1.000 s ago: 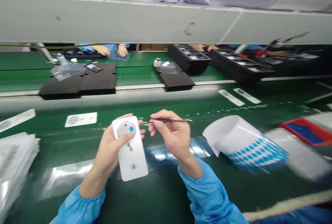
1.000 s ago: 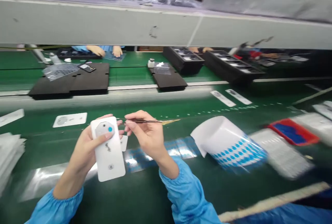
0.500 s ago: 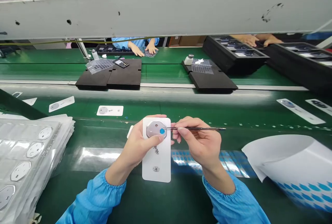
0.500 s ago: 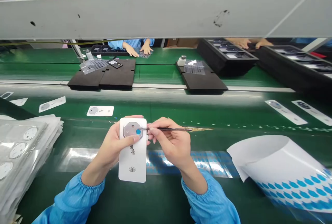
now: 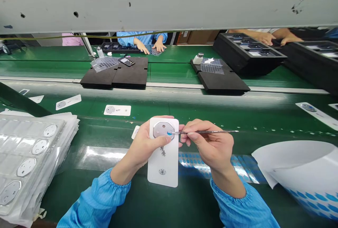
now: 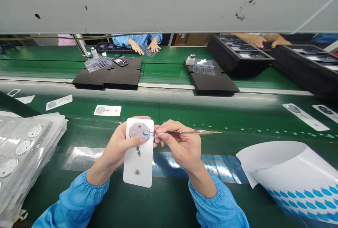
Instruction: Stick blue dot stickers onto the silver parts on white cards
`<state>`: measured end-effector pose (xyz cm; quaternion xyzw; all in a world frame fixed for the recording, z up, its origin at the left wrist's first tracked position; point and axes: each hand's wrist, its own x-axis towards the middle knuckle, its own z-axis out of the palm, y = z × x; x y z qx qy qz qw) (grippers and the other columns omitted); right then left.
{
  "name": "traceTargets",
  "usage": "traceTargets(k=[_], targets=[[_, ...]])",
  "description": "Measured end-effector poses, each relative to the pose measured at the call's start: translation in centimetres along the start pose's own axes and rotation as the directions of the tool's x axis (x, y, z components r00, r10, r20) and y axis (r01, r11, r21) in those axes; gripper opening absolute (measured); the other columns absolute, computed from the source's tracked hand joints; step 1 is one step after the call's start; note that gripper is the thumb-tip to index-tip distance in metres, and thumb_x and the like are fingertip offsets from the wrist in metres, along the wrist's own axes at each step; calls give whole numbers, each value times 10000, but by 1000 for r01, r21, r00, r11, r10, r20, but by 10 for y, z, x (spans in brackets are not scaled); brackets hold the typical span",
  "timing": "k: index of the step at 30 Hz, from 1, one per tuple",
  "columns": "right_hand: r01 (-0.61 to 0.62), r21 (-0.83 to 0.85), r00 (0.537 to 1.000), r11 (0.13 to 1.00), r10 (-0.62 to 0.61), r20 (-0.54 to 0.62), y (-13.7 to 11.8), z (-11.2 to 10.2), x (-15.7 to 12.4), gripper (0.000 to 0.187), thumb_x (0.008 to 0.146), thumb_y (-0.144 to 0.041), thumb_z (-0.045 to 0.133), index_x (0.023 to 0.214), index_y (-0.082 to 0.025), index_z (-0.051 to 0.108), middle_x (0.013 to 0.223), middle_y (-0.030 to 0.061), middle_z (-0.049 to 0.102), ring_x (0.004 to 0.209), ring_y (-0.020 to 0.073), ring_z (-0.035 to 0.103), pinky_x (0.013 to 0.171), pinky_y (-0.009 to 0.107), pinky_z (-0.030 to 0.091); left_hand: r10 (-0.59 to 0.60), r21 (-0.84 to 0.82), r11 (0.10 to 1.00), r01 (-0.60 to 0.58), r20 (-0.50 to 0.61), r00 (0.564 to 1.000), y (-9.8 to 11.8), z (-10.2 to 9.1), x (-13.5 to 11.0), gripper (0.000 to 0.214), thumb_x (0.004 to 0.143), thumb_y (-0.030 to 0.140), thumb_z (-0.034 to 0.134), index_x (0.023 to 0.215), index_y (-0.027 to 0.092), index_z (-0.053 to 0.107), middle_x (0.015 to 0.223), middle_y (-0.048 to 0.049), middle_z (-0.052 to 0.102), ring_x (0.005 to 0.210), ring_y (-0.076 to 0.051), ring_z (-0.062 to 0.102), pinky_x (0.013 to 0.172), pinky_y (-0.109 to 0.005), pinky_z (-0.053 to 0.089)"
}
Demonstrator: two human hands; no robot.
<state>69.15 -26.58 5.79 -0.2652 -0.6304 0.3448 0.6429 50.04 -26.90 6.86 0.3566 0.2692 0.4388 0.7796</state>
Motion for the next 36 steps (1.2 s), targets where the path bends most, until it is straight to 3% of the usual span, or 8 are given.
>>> traceTargets(k=[7,10,13,17,27,32,36], targets=[[37,-63,999,997,-38,-16,-1,1,-1,108,980,-149,724,1019,-212,803,806,43,733,596,162,703,448,269,592,7,11,1000,-7,-26,1000,-1,2,-2,497,822,208,862,1279,177,668,1256,-145,770,893,-261,805,799,-355,658],[155,-137,987,978,-159,-17,-2,1,-4,234,966,-86,702,1124,-231,794,826,39,748,625,171,721,473,278,598,48,0,999,-48,-49,998,-2,2,-2,454,843,184,839,1267,171,676,1313,-155,748,995,-283,796,867,-393,660],[293,-276,955,915,-292,46,-1,0,-9,323,912,-30,732,1167,-221,788,859,52,784,715,211,765,599,340,647,81,2,997,-81,-70,994,-2,3,-2,415,858,171,824,1250,158,688,1285,-161,760,1155,-316,756,908,-386,650],[356,-386,934,851,-342,107,-1,0,-12,353,869,-6,773,1156,-210,793,920,69,814,798,244,797,726,390,679,90,4,996,-90,-67,994,-1,5,-3,387,852,165,823,1217,146,695,1224,-156,784,1171,-316,753,902,-355,641],[402,-459,914,792,-380,144,-1,1,-10,389,893,-41,756,1221,-248,787,920,72,833,744,255,800,655,379,691,60,50,997,-56,-92,994,1,8,-4,366,843,237,832,1162,141,681,1251,-168,773,1019,-298,789,820,-348,627],[430,-426,898,796,-428,105,1,0,-13,396,884,-64,777,1243,-232,784,846,70,819,663,253,779,566,367,662,53,43,998,-50,-69,996,2,11,-6,323,864,234,808,1152,156,685,1243,-152,777,1038,-294,787,845,-356,627],[444,-404,894,800,-425,140,1,1,-13,449,864,-25,775,1274,-208,778,844,77,813,679,254,773,577,376,661,53,35,998,-50,-87,995,2,13,-7,282,886,263,794,1117,145,681,1182,-152,792,959,-256,790,787,-314,619]])
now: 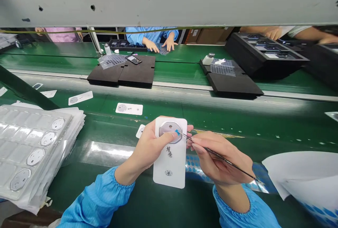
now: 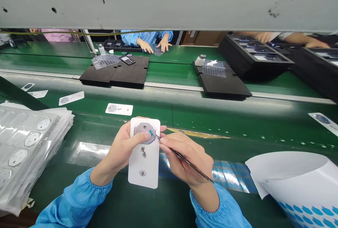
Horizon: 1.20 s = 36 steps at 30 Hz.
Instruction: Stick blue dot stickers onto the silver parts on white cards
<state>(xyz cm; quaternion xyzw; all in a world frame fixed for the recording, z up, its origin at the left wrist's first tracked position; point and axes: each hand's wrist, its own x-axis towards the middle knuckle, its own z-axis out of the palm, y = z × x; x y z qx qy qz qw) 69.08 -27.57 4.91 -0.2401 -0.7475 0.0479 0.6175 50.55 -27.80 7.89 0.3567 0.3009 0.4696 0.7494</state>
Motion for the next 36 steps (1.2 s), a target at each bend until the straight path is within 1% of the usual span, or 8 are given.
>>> traceTargets(k=[4,10,15,18,21,25,28,36], targets=[[5,-20,1000,1000,-4,18,0,0,0,433,862,-21,777,1254,-206,782,868,87,819,701,259,778,582,374,658,1,4,1000,-1,-13,1000,-2,-1,2,276,889,276,799,1095,142,674,1167,-156,795,931,-249,788,748,-297,608],[32,-74,998,997,-28,50,0,-2,1,444,881,-40,765,1280,-236,766,910,79,827,720,270,790,602,391,674,15,53,999,-14,-21,1000,-3,-2,2,279,911,303,781,1101,147,649,1199,-160,786,943,-270,790,813,-351,612],[93,-111,995,989,-89,41,0,3,3,418,882,-32,747,1251,-226,778,864,68,820,652,257,773,553,376,655,38,94,995,-34,-42,998,-3,0,1,235,926,307,762,1039,167,612,1138,-133,800,1034,-270,772,796,-308,586],[109,-124,994,986,-108,17,3,7,2,423,892,-44,740,1252,-263,776,841,45,817,610,249,753,514,375,637,42,116,993,-36,-53,998,-5,1,1,238,924,323,756,1025,177,598,1136,-127,800,1013,-272,772,766,-305,574],[124,-112,992,986,-123,14,6,10,-1,447,875,-22,743,1257,-252,777,832,52,811,621,246,751,510,368,632,43,136,990,-31,-82,996,-7,0,3,241,905,310,767,1004,181,589,1125,-123,804,973,-264,774,747,-302,567],[-8,-17,999,1000,7,-42,8,13,-3,375,875,-39,754,1194,-232,792,841,63,805,653,235,754,532,359,632,28,44,999,-24,-84,996,-8,-4,7,253,867,288,789,991,174,600,1109,-125,810,887,-248,781,723,-308,583],[-92,56,991,994,97,-93,8,13,-3,338,890,-64,754,1178,-236,797,848,66,800,639,223,740,545,364,629,12,38,999,-10,-56,998,-8,-6,9,237,852,248,771,1036,153,656,1159,-140,801,853,-245,784,730,-320,591],[-64,120,996,991,72,-60,14,12,-7,355,897,-56,742,1203,-228,796,801,64,798,633,236,745,518,364,612,0,46,999,2,-39,999,-5,-3,7,234,826,201,753,1043,148,683,1167,-136,800,903,-263,793,741,-311,595]])
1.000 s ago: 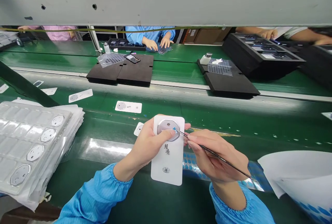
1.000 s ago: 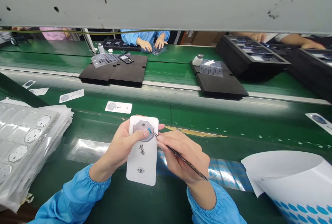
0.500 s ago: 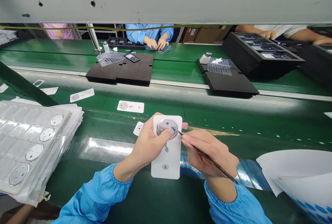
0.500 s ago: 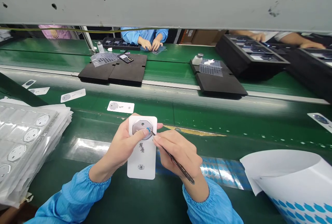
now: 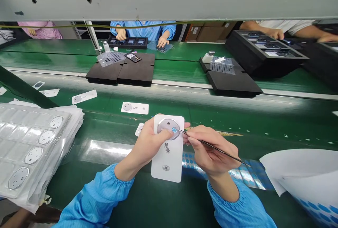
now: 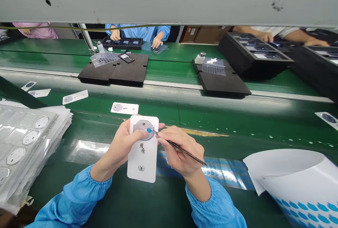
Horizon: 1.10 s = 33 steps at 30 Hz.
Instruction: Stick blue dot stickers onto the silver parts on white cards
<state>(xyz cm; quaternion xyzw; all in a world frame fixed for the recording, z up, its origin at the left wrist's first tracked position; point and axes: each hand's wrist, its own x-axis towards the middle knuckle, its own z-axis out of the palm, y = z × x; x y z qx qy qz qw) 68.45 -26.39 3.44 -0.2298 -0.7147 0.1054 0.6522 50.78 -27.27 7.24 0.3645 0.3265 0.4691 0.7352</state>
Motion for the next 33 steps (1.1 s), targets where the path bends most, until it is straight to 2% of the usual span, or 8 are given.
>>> traceTargets(k=[5,13,18,26,33], targets=[[-15,24,1000,1000,15,8,2,-5,-3,307,918,-105,754,1188,-240,803,768,62,794,621,248,747,516,382,618,2,-16,1000,-2,17,1000,0,1,0,249,829,211,759,1061,144,696,1150,-133,803,899,-250,789,769,-324,609],[20,53,999,998,-22,35,-1,-5,5,366,897,-47,744,1211,-226,798,798,70,796,629,230,740,515,354,602,-8,-14,1000,8,9,1000,-1,0,-1,241,824,175,730,1060,151,681,1158,-122,803,878,-255,798,749,-318,608],[39,63,998,997,-42,56,-1,-7,5,372,902,-33,733,1224,-207,796,807,73,795,648,227,748,536,349,613,-14,-3,1000,14,-4,1000,0,1,-3,247,820,182,728,1061,149,687,1172,-123,800,936,-278,798,758,-323,614],[81,58,995,995,-83,50,-3,-6,10,316,909,-47,736,1189,-177,804,795,79,791,637,225,747,536,340,619,-18,-4,1000,18,-10,1000,1,1,-3,244,812,179,724,1053,148,699,1149,-114,806,913,-252,792,734,-303,613],[56,62,996,996,-60,62,-4,-7,10,290,916,-67,724,1161,-202,802,781,71,794,608,227,739,519,342,607,-15,6,1000,15,-11,1000,-1,-1,-1,235,819,177,712,1051,148,710,1161,-119,802,924,-241,784,746,-299,613]])
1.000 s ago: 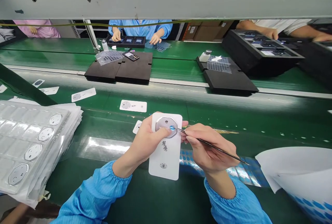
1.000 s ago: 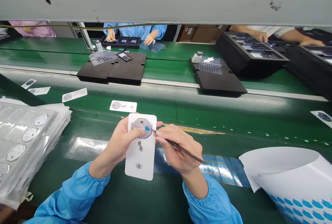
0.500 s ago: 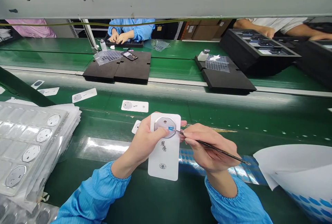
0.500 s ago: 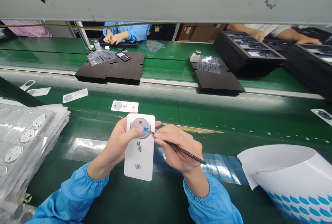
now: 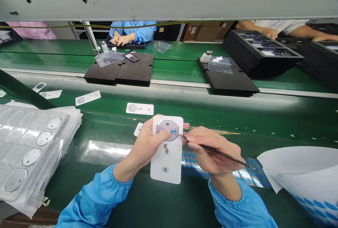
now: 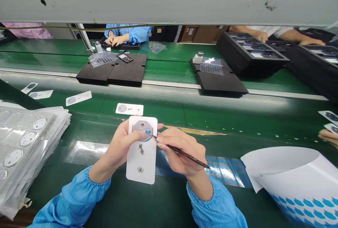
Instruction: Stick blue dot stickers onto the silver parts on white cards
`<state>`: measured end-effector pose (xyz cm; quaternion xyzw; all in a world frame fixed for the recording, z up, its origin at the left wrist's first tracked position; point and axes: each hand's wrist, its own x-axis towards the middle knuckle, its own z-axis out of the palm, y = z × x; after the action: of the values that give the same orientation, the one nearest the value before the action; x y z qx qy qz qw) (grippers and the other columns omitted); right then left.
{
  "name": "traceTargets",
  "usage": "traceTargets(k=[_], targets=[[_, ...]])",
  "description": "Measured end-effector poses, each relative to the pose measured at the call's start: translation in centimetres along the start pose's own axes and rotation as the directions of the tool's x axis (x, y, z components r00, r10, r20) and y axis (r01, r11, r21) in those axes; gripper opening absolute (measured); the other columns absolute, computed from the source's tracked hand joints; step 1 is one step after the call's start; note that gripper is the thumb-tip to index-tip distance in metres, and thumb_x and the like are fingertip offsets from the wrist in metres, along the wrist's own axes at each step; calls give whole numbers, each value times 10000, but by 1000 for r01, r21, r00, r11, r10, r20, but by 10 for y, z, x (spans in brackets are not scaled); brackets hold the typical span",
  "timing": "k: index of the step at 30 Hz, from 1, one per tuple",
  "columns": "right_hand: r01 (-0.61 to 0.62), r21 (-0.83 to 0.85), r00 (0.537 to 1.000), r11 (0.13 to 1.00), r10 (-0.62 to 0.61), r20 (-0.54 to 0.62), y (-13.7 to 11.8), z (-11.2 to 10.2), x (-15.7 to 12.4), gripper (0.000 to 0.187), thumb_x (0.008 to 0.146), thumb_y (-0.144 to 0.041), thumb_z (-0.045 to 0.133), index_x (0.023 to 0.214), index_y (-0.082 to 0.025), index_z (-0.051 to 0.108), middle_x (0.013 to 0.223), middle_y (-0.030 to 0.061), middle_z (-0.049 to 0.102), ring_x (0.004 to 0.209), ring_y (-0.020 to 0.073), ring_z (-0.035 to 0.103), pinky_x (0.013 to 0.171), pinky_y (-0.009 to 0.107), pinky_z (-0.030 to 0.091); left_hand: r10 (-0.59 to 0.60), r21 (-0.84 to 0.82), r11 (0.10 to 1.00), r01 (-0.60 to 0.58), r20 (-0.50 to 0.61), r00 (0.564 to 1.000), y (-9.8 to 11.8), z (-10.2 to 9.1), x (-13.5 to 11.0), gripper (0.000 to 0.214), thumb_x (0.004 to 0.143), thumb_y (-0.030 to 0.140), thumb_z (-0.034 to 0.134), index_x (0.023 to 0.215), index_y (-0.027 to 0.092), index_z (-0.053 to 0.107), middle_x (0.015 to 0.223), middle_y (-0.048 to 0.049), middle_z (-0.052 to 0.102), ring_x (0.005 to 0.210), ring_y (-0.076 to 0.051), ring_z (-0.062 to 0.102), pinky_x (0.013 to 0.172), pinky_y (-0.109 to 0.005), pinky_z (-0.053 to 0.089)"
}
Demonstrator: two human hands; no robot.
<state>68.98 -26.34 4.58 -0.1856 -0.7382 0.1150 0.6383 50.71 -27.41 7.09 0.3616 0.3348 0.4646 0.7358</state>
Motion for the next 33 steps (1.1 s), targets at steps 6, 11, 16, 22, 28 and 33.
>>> traceTargets(k=[6,11,16,22,28,33], targets=[[22,-10,999,1000,-22,-26,1,2,2,278,907,-70,736,1148,-191,805,763,62,787,596,221,738,501,330,601,8,-6,1000,-8,12,1000,0,0,1,248,812,185,725,1056,146,703,1142,-118,806,913,-241,786,749,-300,611],[5,-3,998,1000,-5,-56,0,3,2,332,898,-58,741,1198,-190,797,781,67,783,598,211,730,503,325,592,13,-6,1000,-13,24,1000,0,-1,1,262,813,193,731,1069,151,693,1165,-122,800,875,-262,798,750,-333,622],[-43,-56,997,997,39,-69,2,2,-1,326,878,-62,755,1165,-208,803,798,70,795,630,234,747,531,353,613,12,15,1000,-13,47,999,0,-1,1,250,825,211,732,1062,159,672,1181,-123,794,819,-238,793,731,-327,617],[-26,-2,999,1000,26,-40,2,1,0,280,904,-69,743,1138,-206,815,772,59,791,590,219,739,502,334,609,28,78,997,-30,26,999,-1,-3,1,255,826,217,724,1071,161,682,1170,-125,793,861,-230,776,739,-316,606],[-19,50,1000,999,20,-9,0,-1,2,259,934,-93,739,1161,-193,812,758,61,787,594,221,741,502,339,619,6,-16,1000,-6,39,999,-2,-5,5,296,799,176,691,1090,149,740,1150,-126,801,987,-273,773,810,-343,613],[-14,57,997,998,19,-79,1,-2,0,267,925,-61,736,1149,-179,821,779,62,783,598,206,735,476,314,593,-48,-118,991,56,73,996,-1,-8,8,376,764,151,676,1120,104,786,1227,-169,779,874,-259,781,798,-354,621]])
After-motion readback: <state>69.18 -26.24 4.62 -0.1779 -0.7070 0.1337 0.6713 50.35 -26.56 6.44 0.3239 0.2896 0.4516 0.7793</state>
